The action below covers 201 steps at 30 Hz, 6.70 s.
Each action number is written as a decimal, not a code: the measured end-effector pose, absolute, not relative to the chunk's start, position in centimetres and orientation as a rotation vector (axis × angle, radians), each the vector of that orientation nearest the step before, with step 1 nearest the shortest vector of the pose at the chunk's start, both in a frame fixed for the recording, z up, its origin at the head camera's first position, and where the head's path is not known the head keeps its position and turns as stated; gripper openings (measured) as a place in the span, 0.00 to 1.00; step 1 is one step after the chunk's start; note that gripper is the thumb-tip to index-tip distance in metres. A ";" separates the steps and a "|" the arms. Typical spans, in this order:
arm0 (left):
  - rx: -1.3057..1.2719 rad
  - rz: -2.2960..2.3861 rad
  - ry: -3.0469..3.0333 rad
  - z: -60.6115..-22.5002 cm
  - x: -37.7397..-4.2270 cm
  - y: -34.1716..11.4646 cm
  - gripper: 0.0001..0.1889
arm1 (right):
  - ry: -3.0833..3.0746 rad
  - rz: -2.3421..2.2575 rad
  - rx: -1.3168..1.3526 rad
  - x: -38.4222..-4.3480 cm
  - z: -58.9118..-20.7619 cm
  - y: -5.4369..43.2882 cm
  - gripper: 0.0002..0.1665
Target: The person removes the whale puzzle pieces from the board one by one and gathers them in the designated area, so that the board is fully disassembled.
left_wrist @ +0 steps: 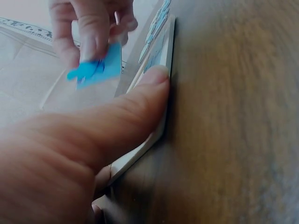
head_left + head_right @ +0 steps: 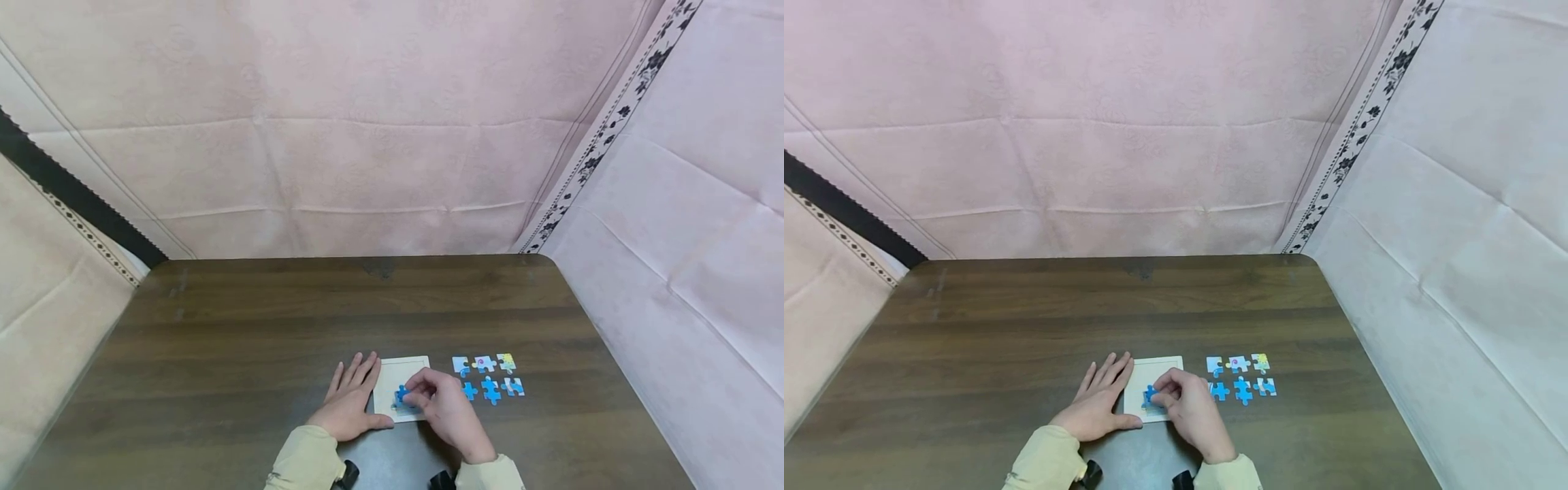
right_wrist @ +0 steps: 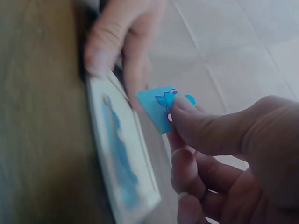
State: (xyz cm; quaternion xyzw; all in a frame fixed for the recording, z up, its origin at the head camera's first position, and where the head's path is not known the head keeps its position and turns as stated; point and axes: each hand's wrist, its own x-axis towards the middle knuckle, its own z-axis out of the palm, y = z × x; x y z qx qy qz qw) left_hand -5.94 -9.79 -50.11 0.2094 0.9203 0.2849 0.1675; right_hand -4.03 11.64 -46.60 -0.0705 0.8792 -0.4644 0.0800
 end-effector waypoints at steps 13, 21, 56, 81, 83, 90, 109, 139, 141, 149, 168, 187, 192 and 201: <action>0.566 0.766 2.627 -49.7 -5.9 -9.7 0.57 | 2.756 -1.359 0.206 -3.3 -45.0 16.9 0.07; 0.555 0.767 2.621 -49.8 -5.7 -9.8 0.58 | 2.774 -1.278 0.347 -2.7 -44.9 19.6 0.05; 0.550 0.776 2.627 -49.8 -5.8 -9.6 0.57 | 2.607 -1.011 0.369 -2.2 -46.0 19.7 0.08; 0.536 0.751 2.628 -49.6 -5.6 -9.6 0.57 | 2.693 -0.823 0.402 -2.4 -46.2 19.0 0.04; 0.535 0.750 2.627 -49.6 -5.6 -9.6 0.57 | 2.708 -0.813 0.395 -2.3 -46.2 19.0 0.05; 0.537 0.745 2.631 -49.7 -5.7 -9.6 0.57 | 2.740 -0.773 0.383 -2.2 -46.1 18.8 0.06; 0.526 0.765 2.628 -49.4 -5.6 -9.6 0.56 | 2.839 -0.637 0.305 -2.0 -46.0 18.3 0.07; 0.552 0.750 2.629 -49.8 -5.7 -9.7 0.57 | 2.949 -0.806 -0.359 -2.8 -46.3 10.2 0.14; 0.550 0.749 2.629 -49.8 -5.7 -9.6 0.57 | 2.931 -0.797 -0.382 -2.8 -46.4 9.8 0.14; 0.554 0.770 2.627 -49.9 -5.8 -9.6 0.56 | 2.858 -0.808 -0.370 -3.1 -46.8 9.2 0.12; 0.543 0.748 2.631 -49.7 -5.7 -9.6 0.57 | 2.871 -0.771 -0.382 -3.2 -46.9 8.9 0.09; 0.566 0.768 2.634 -49.7 -5.8 -9.7 0.55 | 2.814 -0.708 -0.367 -3.9 -46.8 8.7 0.10; 0.564 0.771 2.627 -49.8 -5.8 -9.6 0.55 | 2.802 -0.719 -0.372 -4.1 -46.9 8.7 0.10; 0.550 0.768 2.640 -50.2 -5.8 -9.6 0.56 | 2.786 -0.755 -0.363 -4.1 -47.1 8.8 0.09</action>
